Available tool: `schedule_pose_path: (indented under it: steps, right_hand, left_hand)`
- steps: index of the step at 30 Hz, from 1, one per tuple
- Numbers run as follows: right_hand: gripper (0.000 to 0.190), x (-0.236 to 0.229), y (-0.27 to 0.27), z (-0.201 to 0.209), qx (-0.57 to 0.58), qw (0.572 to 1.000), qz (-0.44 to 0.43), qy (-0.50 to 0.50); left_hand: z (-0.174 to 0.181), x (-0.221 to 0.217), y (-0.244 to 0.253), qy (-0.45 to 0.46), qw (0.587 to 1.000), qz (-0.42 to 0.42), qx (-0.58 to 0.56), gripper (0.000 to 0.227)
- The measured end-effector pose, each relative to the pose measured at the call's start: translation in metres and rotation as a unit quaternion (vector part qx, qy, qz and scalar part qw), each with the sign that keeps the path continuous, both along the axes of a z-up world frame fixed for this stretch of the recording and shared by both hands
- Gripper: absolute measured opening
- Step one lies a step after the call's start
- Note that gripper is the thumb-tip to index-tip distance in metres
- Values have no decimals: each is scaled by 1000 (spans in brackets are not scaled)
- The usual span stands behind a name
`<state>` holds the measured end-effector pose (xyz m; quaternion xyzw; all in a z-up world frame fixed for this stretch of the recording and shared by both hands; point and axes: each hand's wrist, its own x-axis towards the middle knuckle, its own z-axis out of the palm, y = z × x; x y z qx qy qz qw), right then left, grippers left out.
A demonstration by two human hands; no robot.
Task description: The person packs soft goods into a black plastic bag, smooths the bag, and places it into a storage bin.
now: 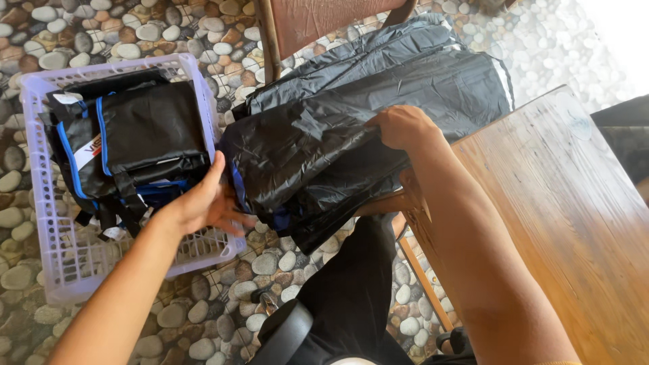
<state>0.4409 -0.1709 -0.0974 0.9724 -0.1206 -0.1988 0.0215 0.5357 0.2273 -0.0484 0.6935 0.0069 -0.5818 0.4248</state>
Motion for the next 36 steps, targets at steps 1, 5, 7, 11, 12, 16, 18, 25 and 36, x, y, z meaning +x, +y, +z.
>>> schedule_pose_path:
  steps: [1,5,7,11,12,16,18,25,36]
  right_hand:
    - [50,-1,-1,-1,-9,1000,6,-12]
    - [54,-2,9,6,-19,999,31,-38]
    - [53,1,16,12,-32,998,36,-42]
    - [49,-1,38,20,-62,994,58,-64]
    - [49,0,46,18,-62,994,58,-64]
    - [47,5,86,14,-62,981,101,-150]
    - [46,6,117,13,-44,975,113,-189]
    - [60,-18,177,-50,118,951,43,-282]
    - [98,-44,111,-114,280,712,-555,-325]
  left_hand:
    - [-4,-2,-6,51,992,100,-63,123]
    - [-7,-6,-31,125,917,329,-189,100]
    - [-62,23,-44,105,925,322,-171,84]
    - [-86,63,-46,-51,968,232,-81,64]
    - [-71,60,-35,-52,968,232,-81,64]
    - [-5,51,5,-154,935,274,-166,49]
    - [14,55,30,-196,915,291,-198,43]
    - [-40,81,163,-307,912,245,-118,36]
    - [14,66,170,-248,913,298,128,37]
